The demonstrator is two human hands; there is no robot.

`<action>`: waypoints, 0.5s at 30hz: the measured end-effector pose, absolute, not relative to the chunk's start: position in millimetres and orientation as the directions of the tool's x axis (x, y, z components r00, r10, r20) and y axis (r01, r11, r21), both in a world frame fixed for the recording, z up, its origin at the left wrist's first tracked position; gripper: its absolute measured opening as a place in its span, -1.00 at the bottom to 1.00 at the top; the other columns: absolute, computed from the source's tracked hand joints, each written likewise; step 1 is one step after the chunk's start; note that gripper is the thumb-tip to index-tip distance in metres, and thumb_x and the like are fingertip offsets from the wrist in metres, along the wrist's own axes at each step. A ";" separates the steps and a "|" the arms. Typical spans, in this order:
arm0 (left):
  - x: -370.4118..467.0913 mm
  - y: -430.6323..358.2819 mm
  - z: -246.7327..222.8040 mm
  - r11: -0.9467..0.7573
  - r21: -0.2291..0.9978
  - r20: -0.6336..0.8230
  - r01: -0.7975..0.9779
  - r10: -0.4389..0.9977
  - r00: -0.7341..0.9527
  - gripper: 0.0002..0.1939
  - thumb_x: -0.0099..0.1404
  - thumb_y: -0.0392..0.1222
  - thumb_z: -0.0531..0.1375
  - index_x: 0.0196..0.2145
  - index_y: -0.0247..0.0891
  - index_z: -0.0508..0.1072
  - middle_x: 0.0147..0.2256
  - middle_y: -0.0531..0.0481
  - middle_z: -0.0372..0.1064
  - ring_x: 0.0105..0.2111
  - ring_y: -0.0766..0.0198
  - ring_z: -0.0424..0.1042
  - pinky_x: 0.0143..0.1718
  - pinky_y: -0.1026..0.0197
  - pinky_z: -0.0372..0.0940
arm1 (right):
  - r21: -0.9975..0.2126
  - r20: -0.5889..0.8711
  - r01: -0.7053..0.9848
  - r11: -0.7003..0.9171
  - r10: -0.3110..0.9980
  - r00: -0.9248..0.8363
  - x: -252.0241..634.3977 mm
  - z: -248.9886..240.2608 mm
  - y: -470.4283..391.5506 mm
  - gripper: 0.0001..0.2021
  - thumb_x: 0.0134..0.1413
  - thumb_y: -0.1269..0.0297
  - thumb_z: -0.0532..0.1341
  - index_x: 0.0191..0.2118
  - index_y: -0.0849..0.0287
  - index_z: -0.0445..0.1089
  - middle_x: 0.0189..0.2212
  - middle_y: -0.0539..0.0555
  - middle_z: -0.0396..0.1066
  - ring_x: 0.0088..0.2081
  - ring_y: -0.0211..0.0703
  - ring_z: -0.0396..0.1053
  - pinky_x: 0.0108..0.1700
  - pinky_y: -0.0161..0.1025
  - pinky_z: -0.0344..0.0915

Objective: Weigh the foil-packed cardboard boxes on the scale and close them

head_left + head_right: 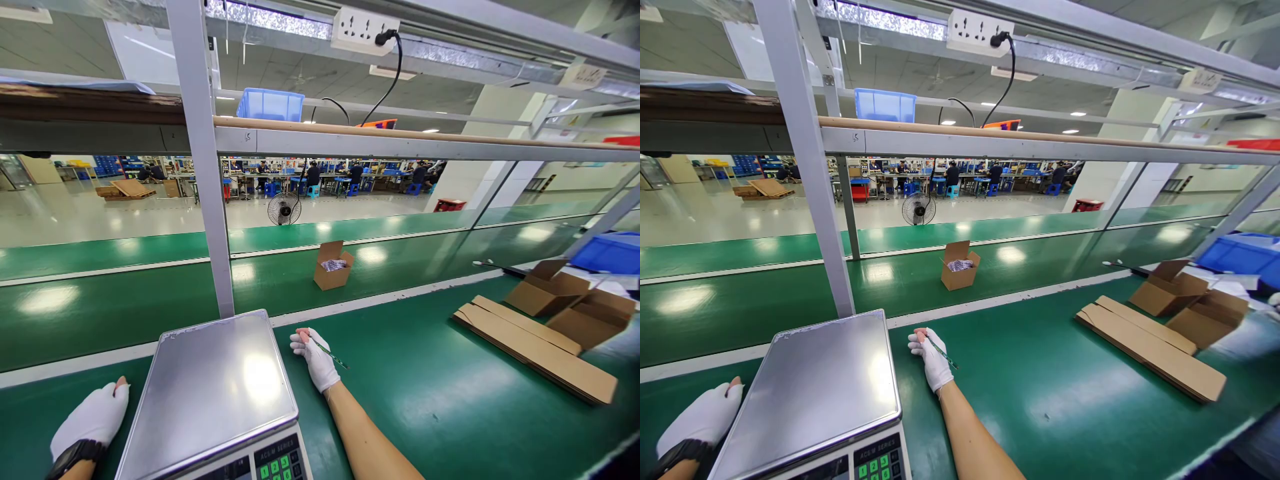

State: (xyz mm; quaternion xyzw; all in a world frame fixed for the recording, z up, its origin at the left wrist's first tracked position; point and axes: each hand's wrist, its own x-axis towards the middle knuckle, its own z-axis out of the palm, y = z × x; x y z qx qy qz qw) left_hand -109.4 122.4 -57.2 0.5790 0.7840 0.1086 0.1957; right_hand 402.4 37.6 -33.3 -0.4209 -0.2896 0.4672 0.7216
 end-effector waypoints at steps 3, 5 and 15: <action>-109.4 121.8 -58.1 0.286 0.413 -0.143 0.864 0.958 -0.249 -0.47 0.24 0.28 -0.01 -0.43 -0.21 0.49 -0.30 -0.27 0.47 -0.26 -0.16 0.44 -0.10 -0.17 0.24 | -0.877 0.028 -0.430 0.212 0.918 0.395 402.1 -32.9 37.0 -0.52 -0.20 -0.09 0.45 -0.29 0.22 0.42 -0.41 0.13 0.50 -0.42 -0.16 0.44 -0.41 -0.27 0.34; -108.9 120.9 -58.4 0.279 0.417 -0.132 0.865 0.960 -0.246 -0.48 0.24 0.27 0.00 -0.44 -0.21 0.49 -0.31 -0.26 0.48 -0.27 -0.16 0.45 -0.11 -0.17 0.24 | -0.879 0.028 -0.427 0.212 0.917 0.398 401.7 -32.1 36.5 -0.52 -0.21 -0.09 0.45 -0.30 0.22 0.42 -0.41 0.12 0.50 -0.42 -0.15 0.44 -0.41 -0.27 0.35; -110.3 122.0 -60.9 0.271 0.410 -0.132 0.871 0.962 -0.237 -0.47 0.26 0.25 -0.02 -0.44 -0.21 0.50 -0.30 -0.27 0.47 -0.25 -0.18 0.44 -0.08 -0.18 0.23 | -0.878 0.030 -0.431 0.210 0.921 0.388 401.6 -33.4 36.9 -0.51 -0.21 -0.09 0.45 -0.29 0.22 0.42 -0.41 0.12 0.50 -0.42 -0.19 0.43 -0.41 -0.29 0.34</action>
